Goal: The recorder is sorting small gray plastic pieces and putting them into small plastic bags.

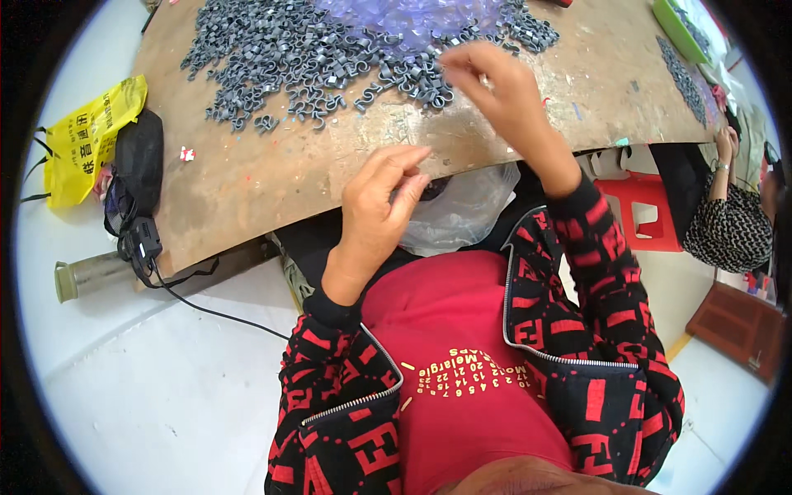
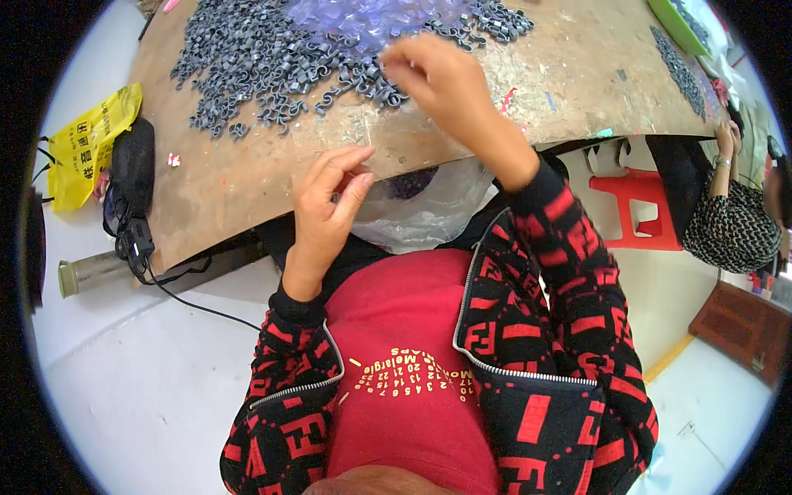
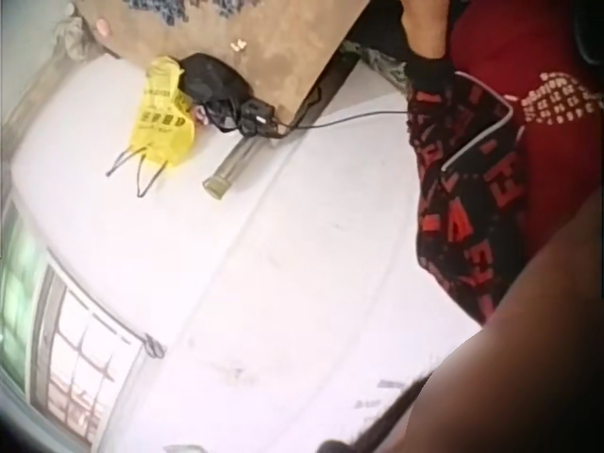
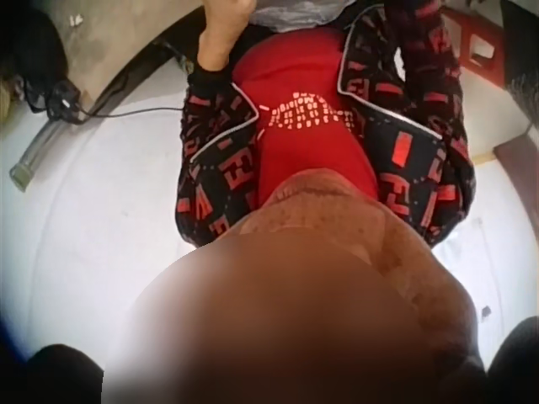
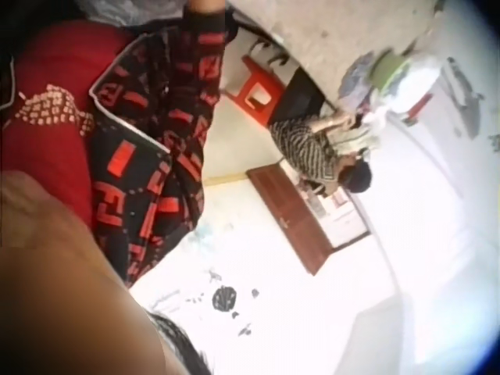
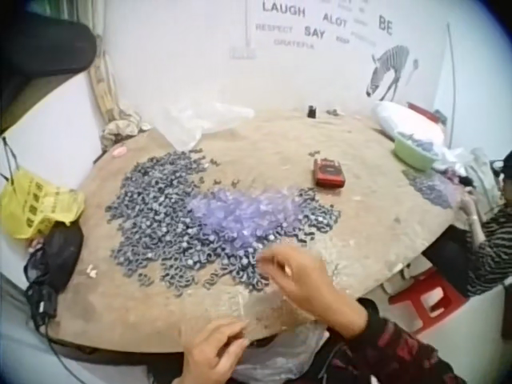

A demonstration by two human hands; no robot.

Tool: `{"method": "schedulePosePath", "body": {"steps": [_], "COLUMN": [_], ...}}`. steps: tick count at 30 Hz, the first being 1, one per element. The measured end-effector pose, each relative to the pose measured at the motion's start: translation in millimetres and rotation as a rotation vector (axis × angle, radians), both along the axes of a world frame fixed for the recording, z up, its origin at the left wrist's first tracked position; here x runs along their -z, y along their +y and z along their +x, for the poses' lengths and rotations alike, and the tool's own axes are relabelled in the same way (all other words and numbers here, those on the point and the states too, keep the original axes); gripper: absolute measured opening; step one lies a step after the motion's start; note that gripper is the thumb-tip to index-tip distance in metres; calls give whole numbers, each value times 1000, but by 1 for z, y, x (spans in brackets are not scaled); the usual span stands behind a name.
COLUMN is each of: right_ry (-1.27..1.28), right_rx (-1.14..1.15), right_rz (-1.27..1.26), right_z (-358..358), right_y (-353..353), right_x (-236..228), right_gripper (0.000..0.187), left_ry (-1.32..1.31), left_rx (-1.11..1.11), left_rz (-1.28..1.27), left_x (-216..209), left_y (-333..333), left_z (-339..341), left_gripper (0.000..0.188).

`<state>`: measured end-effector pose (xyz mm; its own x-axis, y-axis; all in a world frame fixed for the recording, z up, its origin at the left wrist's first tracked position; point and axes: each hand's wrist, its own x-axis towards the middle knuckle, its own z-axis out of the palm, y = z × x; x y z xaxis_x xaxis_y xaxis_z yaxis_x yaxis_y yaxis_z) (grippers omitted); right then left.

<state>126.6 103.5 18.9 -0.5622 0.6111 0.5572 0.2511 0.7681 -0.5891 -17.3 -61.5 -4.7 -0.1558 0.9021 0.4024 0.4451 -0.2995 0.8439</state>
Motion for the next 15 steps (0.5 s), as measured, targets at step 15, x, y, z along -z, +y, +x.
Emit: {"method": "schedulePosePath", "body": {"steps": [15], "right_ry": [225], "right_rx": [-92], "right_rz": [-613], "right_z": [-13], "right_y": [33], "right_x": [25], "right_gripper": [21], "left_ry": [-613], "left_rx": [41], "left_rz": [-241], "left_x": [7], "left_y": [-3], "left_z": [-11], "left_gripper": [32]}}
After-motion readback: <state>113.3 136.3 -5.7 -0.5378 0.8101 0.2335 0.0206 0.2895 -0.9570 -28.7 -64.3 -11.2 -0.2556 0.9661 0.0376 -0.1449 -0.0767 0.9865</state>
